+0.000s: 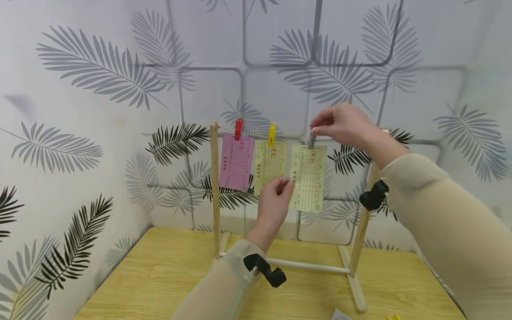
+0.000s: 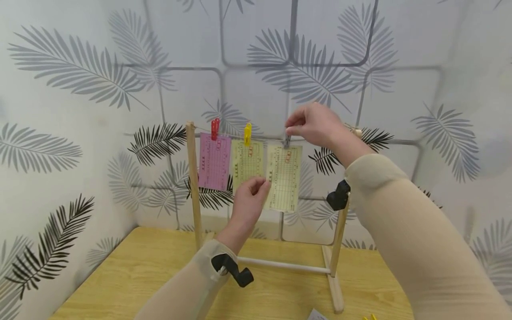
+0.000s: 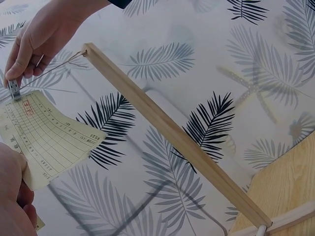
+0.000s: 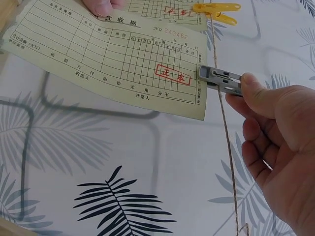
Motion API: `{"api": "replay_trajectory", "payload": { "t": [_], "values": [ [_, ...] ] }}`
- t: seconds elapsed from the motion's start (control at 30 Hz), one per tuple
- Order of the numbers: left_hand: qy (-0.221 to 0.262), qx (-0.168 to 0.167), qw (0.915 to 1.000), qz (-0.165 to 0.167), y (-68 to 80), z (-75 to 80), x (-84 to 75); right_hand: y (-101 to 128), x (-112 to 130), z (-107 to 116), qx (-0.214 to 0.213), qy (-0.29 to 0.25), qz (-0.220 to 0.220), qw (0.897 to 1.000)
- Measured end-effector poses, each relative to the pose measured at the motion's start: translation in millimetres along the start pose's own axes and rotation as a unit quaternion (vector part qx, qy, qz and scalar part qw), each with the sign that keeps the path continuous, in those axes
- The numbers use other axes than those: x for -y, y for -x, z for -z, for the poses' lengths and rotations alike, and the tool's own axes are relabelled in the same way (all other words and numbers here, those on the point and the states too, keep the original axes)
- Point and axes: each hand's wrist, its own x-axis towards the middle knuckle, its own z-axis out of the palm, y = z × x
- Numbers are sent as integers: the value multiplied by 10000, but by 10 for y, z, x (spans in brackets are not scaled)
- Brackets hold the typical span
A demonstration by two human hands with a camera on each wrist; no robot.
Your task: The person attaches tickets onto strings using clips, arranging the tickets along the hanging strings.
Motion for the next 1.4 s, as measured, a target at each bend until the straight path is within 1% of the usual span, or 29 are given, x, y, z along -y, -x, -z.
{"api": "replay_trajectory", "payload": {
  "t": [0.27, 0.57, 0.87, 1.07, 1.4],
  "values": [
    [-188, -61, 9998, -42, 19, 2, 32, 24, -9, -1, 225, -29, -16, 9997],
    [-99, -28, 9999, -56, 16, 1, 66, 37, 8, -23, 313, -24, -53, 9995],
    [-163, -33, 9998, -120, 13, 6, 63, 50, 2, -32, 311, -43, -37, 9995],
    [-107, -7, 9999, -61, 17, 3, 52, 49, -5, -47, 273, -184, -19, 9995],
    [-49, -35, 10000, -38, 23, 21, 47, 42, 15, -68, 290, -168, -17, 9994]
  ]
}}
